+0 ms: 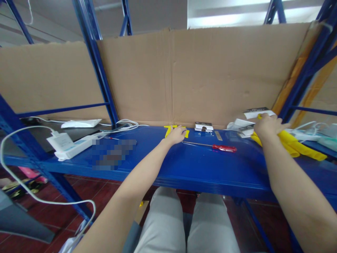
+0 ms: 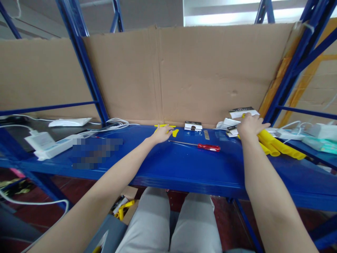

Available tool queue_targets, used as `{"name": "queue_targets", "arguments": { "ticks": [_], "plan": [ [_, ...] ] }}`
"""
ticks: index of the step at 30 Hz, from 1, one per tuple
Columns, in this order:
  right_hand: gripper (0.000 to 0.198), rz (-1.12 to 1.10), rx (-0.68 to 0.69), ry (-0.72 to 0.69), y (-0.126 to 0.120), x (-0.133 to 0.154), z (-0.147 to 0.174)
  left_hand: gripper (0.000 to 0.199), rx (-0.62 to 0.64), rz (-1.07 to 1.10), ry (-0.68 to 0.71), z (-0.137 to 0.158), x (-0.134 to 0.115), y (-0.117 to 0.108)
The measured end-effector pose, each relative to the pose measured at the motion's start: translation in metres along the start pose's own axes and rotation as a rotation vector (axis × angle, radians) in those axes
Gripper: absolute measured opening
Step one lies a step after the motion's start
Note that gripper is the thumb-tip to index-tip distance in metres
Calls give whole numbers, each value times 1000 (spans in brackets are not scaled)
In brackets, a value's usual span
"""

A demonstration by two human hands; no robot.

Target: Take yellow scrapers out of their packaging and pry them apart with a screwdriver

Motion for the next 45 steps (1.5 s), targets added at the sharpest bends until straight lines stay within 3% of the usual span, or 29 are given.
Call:
{"name": "queue_targets", "arguments": {
  "ticks": [6,10,17,20,24,31,38,45],
  "plan": [
    [42,-23,-167,-294,-14,34,30,41,-87,90,79,-4,4,-1],
    [42,-103,-284,-558,-16,63,57,42,-135,205,60,-5,6,-2],
    [43,-163,-156,-865,-16,98,104,38,-183,515,118,-9,4,-2],
    [42,-205,-113,-911,-13,103,113,31,-137,580,139,-11,4,0],
    [40,-258,-86,-919,-10,103,115,31,-107,645,63,-9,1,1],
    [39,-341,-17,-906,-3,108,124,19,-123,940,-87,-7,-11,-1],
    [35,-621,-107,-976,17,119,130,12,-215,1106,-226,-9,-4,3],
    [33,-788,-87,-984,25,123,128,7,-321,1456,-311,-7,-10,0]
  ]
}}
Point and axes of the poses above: each hand's wrist, its own z-axis away from the middle knuckle, its own y-axis out of the palm, x = y × z, the point moved 2 cm from there along -z, towards the middle knuckle, and after that the axes turned 14 degrees about z, right-handed, at the moved point
